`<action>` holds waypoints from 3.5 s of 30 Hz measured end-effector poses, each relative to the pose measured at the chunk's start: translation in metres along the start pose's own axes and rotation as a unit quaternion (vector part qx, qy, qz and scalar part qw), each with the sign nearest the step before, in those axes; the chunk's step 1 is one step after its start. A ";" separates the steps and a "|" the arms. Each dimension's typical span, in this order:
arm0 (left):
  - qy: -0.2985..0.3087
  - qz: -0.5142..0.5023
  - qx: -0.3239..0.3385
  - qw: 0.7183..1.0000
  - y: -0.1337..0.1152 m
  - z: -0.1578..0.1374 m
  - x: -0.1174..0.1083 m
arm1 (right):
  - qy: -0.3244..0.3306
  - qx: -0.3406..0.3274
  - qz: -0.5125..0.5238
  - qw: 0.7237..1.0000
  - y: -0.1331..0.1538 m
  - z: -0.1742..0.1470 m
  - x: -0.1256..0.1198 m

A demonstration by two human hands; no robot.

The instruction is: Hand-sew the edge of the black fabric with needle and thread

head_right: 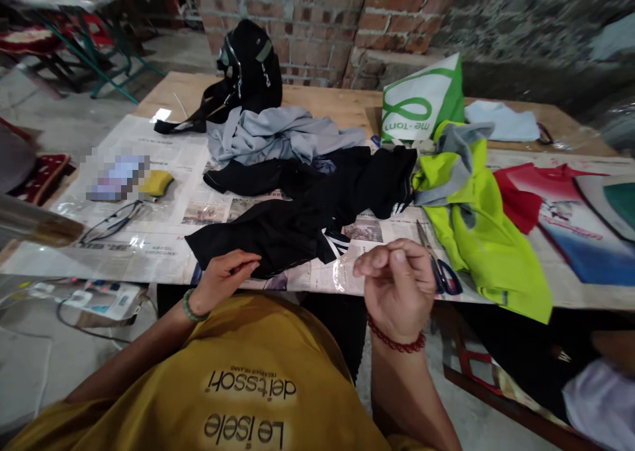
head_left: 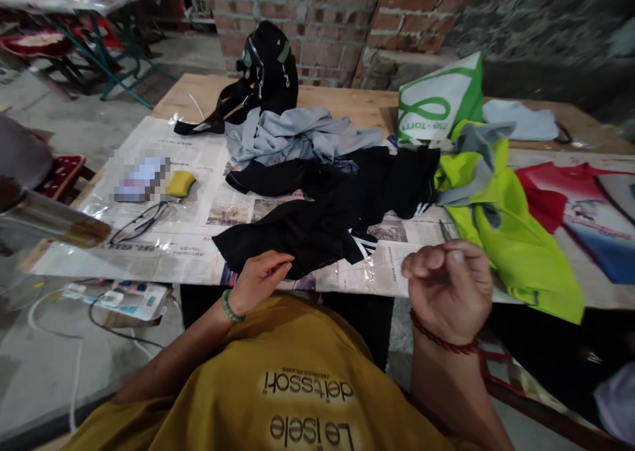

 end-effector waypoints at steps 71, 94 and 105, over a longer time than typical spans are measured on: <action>0.114 -0.090 -0.151 0.978 0.005 0.006 0.020 | -0.150 -0.013 0.028 0.988 -0.016 0.038 -0.023; 0.148 0.206 0.029 0.967 0.033 -0.001 -0.024 | -0.145 -0.044 0.018 0.988 -0.012 0.044 -0.020; 0.199 0.193 0.047 0.960 0.020 0.009 -0.006 | -0.136 -0.031 0.016 0.990 -0.022 0.044 -0.018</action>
Point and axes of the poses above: each hand's wrist, its own z-axis towards the middle knuckle, its own x-axis out of the palm, y = z × x, the point moved 1 cm from there along z, towards the middle knuckle, and after that the axes turned 9 degrees about -y, right-handed, at the moved point
